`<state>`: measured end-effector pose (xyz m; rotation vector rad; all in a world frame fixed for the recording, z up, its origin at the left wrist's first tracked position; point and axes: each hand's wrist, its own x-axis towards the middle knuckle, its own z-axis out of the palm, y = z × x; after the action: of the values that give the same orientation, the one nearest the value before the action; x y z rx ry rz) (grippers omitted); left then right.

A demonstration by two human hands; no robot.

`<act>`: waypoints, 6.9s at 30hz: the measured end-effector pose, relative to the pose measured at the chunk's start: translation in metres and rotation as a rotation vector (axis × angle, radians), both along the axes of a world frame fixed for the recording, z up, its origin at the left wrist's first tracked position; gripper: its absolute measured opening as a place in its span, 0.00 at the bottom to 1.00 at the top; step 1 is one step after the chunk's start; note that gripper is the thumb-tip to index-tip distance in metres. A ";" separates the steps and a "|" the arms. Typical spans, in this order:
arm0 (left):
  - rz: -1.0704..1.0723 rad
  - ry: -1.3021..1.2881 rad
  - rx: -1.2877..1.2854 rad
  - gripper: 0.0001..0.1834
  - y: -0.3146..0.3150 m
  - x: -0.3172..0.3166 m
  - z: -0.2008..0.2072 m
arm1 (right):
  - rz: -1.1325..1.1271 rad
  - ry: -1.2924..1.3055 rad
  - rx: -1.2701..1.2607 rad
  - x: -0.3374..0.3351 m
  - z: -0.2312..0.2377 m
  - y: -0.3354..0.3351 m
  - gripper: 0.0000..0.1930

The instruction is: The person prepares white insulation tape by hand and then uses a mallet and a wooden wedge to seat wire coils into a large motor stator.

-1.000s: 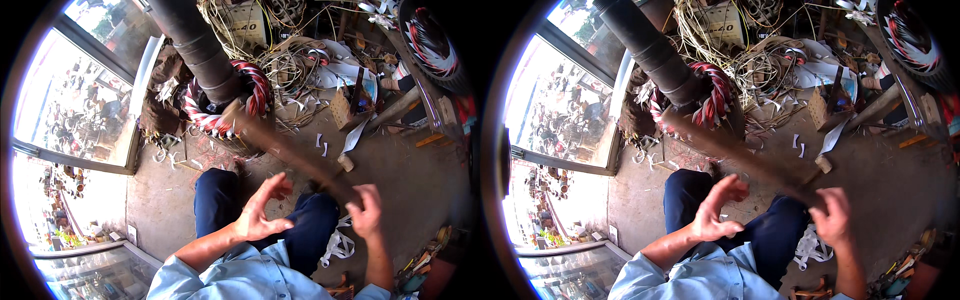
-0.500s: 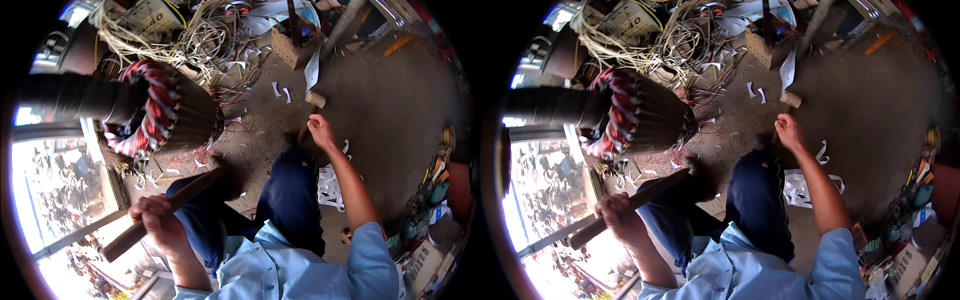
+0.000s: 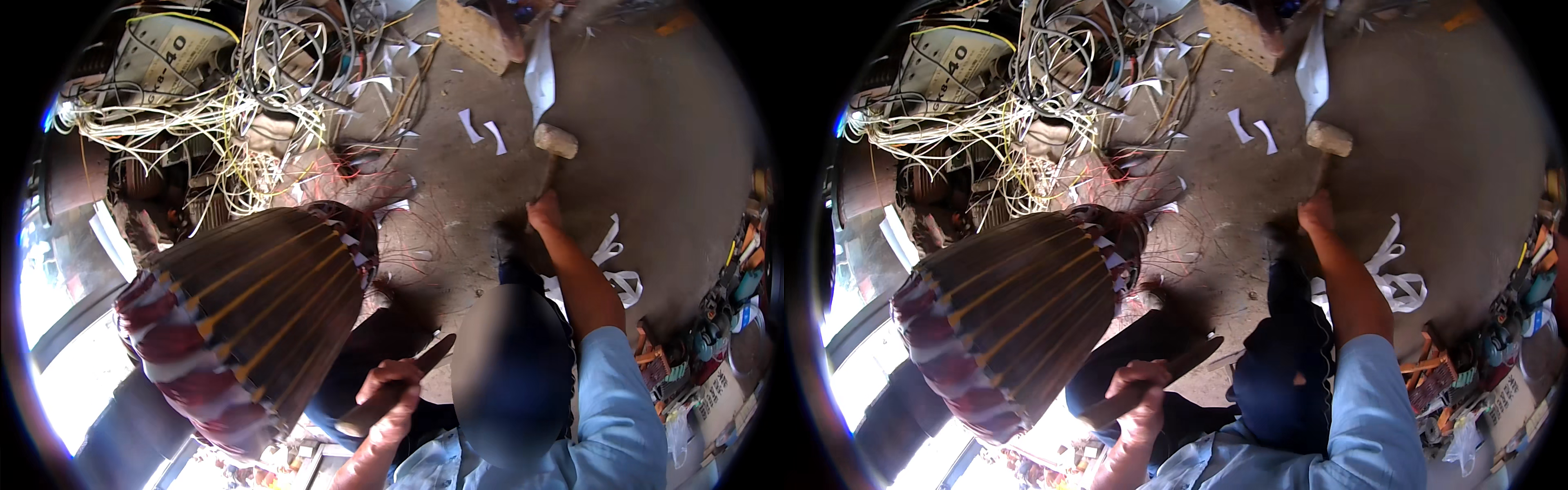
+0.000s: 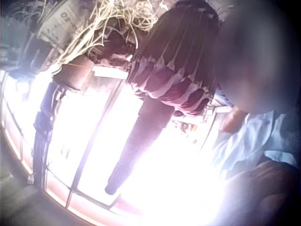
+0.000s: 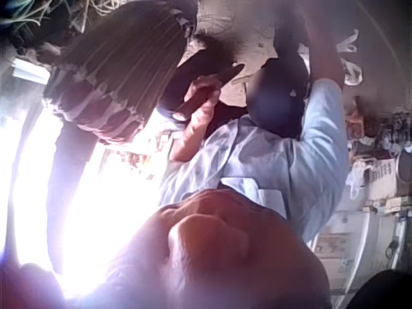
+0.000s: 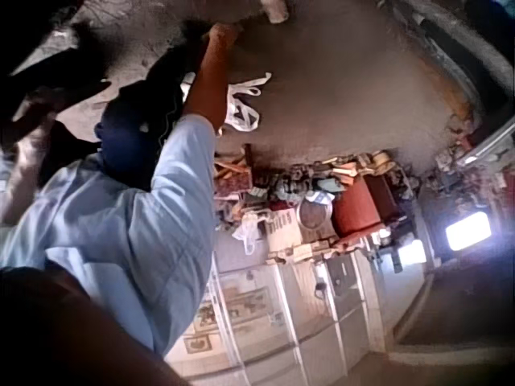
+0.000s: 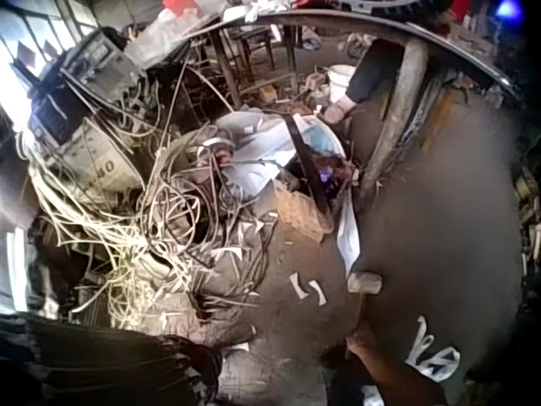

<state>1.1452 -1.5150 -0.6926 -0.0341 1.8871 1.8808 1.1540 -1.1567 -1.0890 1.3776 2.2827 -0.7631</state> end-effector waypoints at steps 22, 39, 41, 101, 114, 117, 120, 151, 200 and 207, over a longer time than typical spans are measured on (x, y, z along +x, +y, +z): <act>0.184 0.179 -0.400 0.08 0.006 0.008 0.418 | 0.269 0.224 -0.784 0.021 0.576 -0.029 0.15; 1.345 -0.294 0.490 0.13 -0.097 0.035 0.492 | 0.982 0.262 -0.401 -0.001 0.733 -0.050 0.13; 1.320 -0.247 0.444 0.13 -0.109 0.034 0.487 | 0.791 0.073 -0.449 -0.013 0.755 -0.074 0.12; 0.107 0.525 -0.155 0.14 -0.071 -0.087 0.470 | 0.668 -0.193 -0.657 -0.085 0.796 -0.145 0.14; 0.153 0.484 -0.205 0.14 -0.073 -0.124 0.442 | 0.654 -0.203 -0.637 -0.069 0.797 -0.164 0.13; 0.118 0.495 -0.191 0.15 -0.079 -0.100 0.436 | 0.651 -0.186 -0.642 -0.065 0.799 -0.159 0.13; 0.123 0.514 -0.225 0.16 -0.085 -0.072 0.439 | 0.622 -0.168 -0.666 -0.063 0.795 -0.157 0.13; 0.502 0.472 -0.134 0.12 -0.036 -0.087 0.461 | 0.601 -0.011 -0.653 -0.098 0.796 -0.147 0.14; 0.473 0.505 -0.276 0.14 -0.010 -0.024 0.456 | 1.302 -0.292 -0.473 -0.180 0.868 -0.170 0.33; 0.531 0.510 -0.247 0.11 -0.028 -0.058 0.465 | 1.070 -0.231 -0.463 -0.147 0.843 -0.141 0.33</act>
<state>1.0869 -1.5430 -0.2277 -0.1638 2.6627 2.1161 1.0072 -1.2973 -0.2456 -0.0337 2.0416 -0.6215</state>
